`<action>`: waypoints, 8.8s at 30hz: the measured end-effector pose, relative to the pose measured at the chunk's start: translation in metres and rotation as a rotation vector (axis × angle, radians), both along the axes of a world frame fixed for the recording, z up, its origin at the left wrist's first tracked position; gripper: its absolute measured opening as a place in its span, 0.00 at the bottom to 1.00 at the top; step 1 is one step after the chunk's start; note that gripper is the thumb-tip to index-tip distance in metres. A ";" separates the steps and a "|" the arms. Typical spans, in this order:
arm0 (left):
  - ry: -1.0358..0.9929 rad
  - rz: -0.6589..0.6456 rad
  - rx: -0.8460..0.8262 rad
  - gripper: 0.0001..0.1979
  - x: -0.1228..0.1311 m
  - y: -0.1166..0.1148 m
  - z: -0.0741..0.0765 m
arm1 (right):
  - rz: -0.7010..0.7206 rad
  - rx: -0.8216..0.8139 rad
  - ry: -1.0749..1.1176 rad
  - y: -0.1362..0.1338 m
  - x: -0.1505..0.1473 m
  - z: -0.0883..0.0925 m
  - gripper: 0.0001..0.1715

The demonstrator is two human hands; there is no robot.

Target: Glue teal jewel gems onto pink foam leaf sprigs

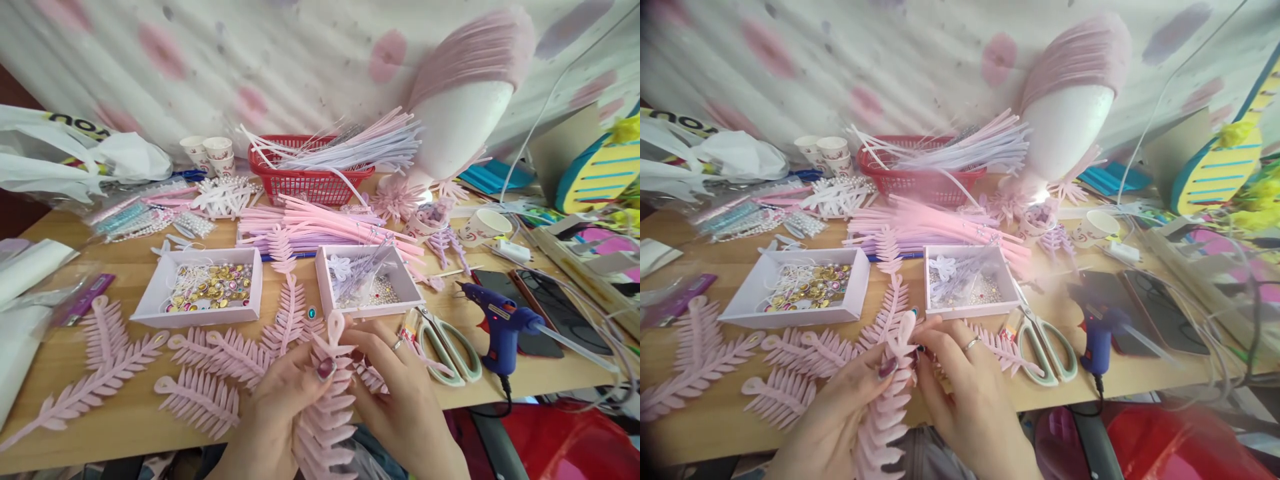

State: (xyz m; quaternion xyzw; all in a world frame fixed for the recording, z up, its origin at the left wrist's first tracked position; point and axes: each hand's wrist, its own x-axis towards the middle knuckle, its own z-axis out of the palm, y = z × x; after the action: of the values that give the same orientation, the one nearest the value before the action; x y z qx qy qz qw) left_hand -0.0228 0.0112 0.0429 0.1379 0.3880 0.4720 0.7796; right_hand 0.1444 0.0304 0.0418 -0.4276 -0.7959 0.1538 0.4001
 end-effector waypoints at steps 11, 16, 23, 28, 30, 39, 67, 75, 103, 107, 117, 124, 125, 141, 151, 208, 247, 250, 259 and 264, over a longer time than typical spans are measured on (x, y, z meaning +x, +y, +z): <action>0.041 0.021 0.045 0.22 0.002 -0.002 -0.007 | -0.112 -0.071 0.369 0.001 0.012 -0.008 0.13; 0.284 -0.017 0.041 0.20 0.001 -0.010 0.002 | -0.111 0.047 0.341 -0.002 0.024 0.013 0.16; 0.866 0.035 0.405 0.13 0.006 -0.017 0.004 | -0.029 0.149 0.134 -0.005 0.011 0.028 0.19; 0.990 0.162 0.538 0.09 0.009 -0.014 0.009 | 0.009 0.190 0.106 -0.006 0.012 0.025 0.18; 0.975 0.196 0.576 0.08 0.012 -0.013 0.009 | 0.009 0.208 0.093 -0.006 0.013 0.024 0.18; 1.212 0.181 0.931 0.10 0.008 -0.017 -0.003 | -0.026 0.295 0.046 -0.003 0.011 0.025 0.15; 1.230 0.023 0.943 0.08 -0.002 -0.023 -0.013 | 0.032 0.068 0.133 -0.006 0.022 0.031 0.17; 0.296 -0.090 0.026 0.27 0.012 -0.025 0.001 | -0.111 0.107 0.174 -0.011 0.017 0.024 0.13; 0.522 -0.055 0.151 0.20 0.011 -0.038 -0.013 | -0.033 0.136 -0.064 0.002 0.033 0.035 0.10; 0.579 -0.032 0.193 0.19 0.012 -0.041 -0.017 | -0.035 0.134 -0.063 0.001 0.033 0.035 0.11; 1.304 -0.066 0.901 0.09 -0.004 -0.019 -0.003 | 0.028 0.043 -0.049 0.004 0.038 0.035 0.06; 1.295 -0.109 1.136 0.11 -0.007 -0.012 -0.001 | 0.098 0.034 -0.097 0.010 0.045 0.038 0.06; 1.295 -0.124 1.144 0.11 -0.007 -0.012 -0.001 | 0.108 0.035 -0.108 0.011 0.046 0.039 0.05; 1.172 -0.374 1.009 0.10 -0.019 -0.005 0.005 | 0.214 -0.029 -0.199 0.015 0.049 0.046 0.06; 1.146 -0.331 0.968 0.09 -0.024 -0.003 0.009 | 0.249 -0.086 -0.227 0.019 0.046 0.049 0.07; 1.376 -0.338 1.200 0.13 -0.017 -0.007 0.001 | 0.210 -0.096 -0.154 0.017 0.055 0.040 0.04; 0.343 -0.247 -0.056 0.25 -0.005 -0.014 0.011 | -0.005 -0.001 0.116 0.004 0.030 0.017 0.07; 0.350 -0.275 -0.022 0.24 -0.005 -0.014 0.011 | 0.017 0.018 0.085 0.007 0.028 0.019 0.08; 0.371 -0.288 0.017 0.26 -0.004 -0.015 0.012 | 0.114 -0.020 0.059 0.008 0.032 0.018 0.08; 0.408 -0.292 0.031 0.24 -0.003 -0.015 0.015 | 0.102 -0.044 0.065 0.008 0.032 0.017 0.08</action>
State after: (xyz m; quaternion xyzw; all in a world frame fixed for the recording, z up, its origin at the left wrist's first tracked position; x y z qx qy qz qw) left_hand -0.0258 -0.0041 0.0577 0.2971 0.5059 0.3224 0.7428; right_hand 0.1768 0.0383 0.0591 -0.3901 -0.7996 0.2055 0.4077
